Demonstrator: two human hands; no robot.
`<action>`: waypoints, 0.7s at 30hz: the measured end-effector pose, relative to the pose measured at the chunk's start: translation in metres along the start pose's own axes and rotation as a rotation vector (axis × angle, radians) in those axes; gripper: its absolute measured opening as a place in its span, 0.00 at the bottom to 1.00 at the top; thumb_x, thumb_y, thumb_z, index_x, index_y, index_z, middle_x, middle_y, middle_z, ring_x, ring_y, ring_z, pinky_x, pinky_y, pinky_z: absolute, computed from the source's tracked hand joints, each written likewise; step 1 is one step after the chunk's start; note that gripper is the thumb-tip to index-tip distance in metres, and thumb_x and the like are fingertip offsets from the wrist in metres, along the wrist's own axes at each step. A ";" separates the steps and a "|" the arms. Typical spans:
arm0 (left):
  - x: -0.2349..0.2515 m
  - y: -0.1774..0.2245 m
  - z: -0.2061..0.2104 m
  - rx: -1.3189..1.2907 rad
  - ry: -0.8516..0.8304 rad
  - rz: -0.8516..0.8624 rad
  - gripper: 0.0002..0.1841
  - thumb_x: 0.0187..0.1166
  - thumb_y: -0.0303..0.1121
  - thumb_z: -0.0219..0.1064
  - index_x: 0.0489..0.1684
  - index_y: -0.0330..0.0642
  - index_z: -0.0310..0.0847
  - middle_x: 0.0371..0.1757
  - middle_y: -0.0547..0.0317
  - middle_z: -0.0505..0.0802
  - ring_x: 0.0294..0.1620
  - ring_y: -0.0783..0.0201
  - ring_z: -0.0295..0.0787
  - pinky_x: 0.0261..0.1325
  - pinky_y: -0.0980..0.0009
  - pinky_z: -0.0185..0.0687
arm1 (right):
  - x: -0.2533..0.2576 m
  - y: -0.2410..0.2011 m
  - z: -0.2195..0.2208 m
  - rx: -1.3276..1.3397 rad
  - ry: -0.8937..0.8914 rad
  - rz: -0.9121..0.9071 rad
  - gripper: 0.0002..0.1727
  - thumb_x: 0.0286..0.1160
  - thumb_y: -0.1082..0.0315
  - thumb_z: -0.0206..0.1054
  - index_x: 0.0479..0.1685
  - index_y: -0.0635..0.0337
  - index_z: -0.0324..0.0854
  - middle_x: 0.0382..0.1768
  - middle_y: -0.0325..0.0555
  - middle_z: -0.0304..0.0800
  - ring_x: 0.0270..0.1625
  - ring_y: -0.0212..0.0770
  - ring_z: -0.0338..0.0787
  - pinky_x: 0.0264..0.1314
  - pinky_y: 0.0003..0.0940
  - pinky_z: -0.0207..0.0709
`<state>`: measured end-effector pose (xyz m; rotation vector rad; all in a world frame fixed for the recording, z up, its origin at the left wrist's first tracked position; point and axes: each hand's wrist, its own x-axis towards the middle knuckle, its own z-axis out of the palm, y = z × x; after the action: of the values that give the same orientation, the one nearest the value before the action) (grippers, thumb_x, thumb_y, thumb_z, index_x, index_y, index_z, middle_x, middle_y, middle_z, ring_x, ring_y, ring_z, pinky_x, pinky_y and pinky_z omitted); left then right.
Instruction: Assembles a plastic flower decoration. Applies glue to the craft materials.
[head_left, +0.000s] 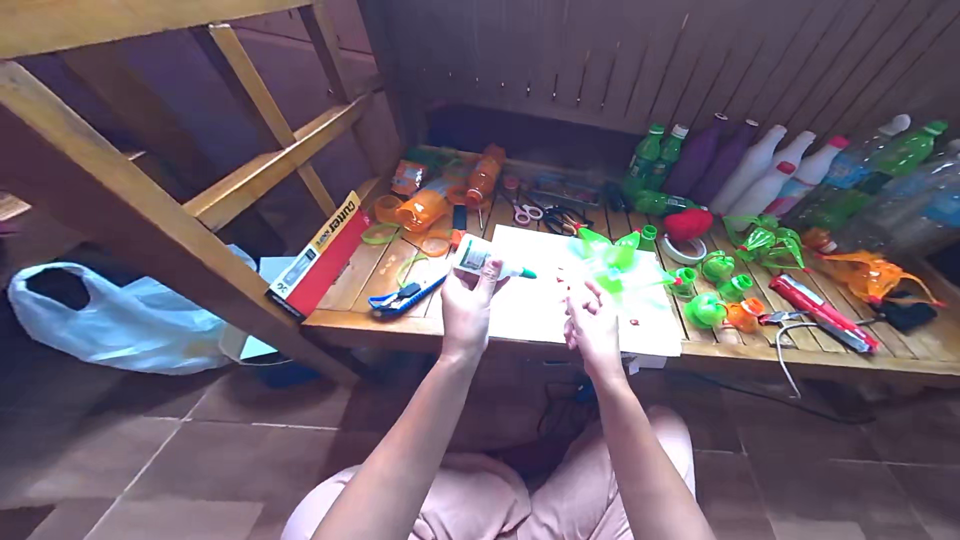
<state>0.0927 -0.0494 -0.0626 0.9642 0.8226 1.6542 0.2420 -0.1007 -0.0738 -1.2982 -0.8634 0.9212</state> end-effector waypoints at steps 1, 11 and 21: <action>-0.001 0.000 -0.002 0.003 0.002 -0.002 0.22 0.82 0.23 0.67 0.72 0.30 0.67 0.57 0.51 0.90 0.55 0.63 0.93 0.61 0.64 0.92 | 0.004 -0.001 0.006 0.045 0.030 0.029 0.30 0.85 0.74 0.63 0.83 0.72 0.57 0.29 0.49 0.83 0.14 0.29 0.77 0.16 0.22 0.74; 0.001 0.002 -0.005 0.011 -0.008 0.010 0.21 0.81 0.21 0.67 0.70 0.30 0.68 0.55 0.52 0.90 0.53 0.63 0.94 0.60 0.64 0.93 | 0.023 0.001 0.030 0.268 0.176 0.097 0.24 0.88 0.74 0.60 0.76 0.71 0.56 0.24 0.49 0.78 0.10 0.31 0.75 0.11 0.22 0.72; -0.004 0.007 -0.001 0.012 -0.028 0.032 0.22 0.80 0.21 0.68 0.71 0.32 0.68 0.56 0.53 0.90 0.55 0.63 0.94 0.61 0.64 0.92 | 0.044 -0.008 0.021 0.149 0.185 0.121 0.13 0.92 0.66 0.57 0.53 0.72 0.73 0.16 0.45 0.80 0.08 0.30 0.75 0.11 0.21 0.71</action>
<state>0.0900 -0.0549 -0.0577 1.0118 0.8034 1.6615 0.2413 -0.0522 -0.0640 -1.2940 -0.5671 0.9250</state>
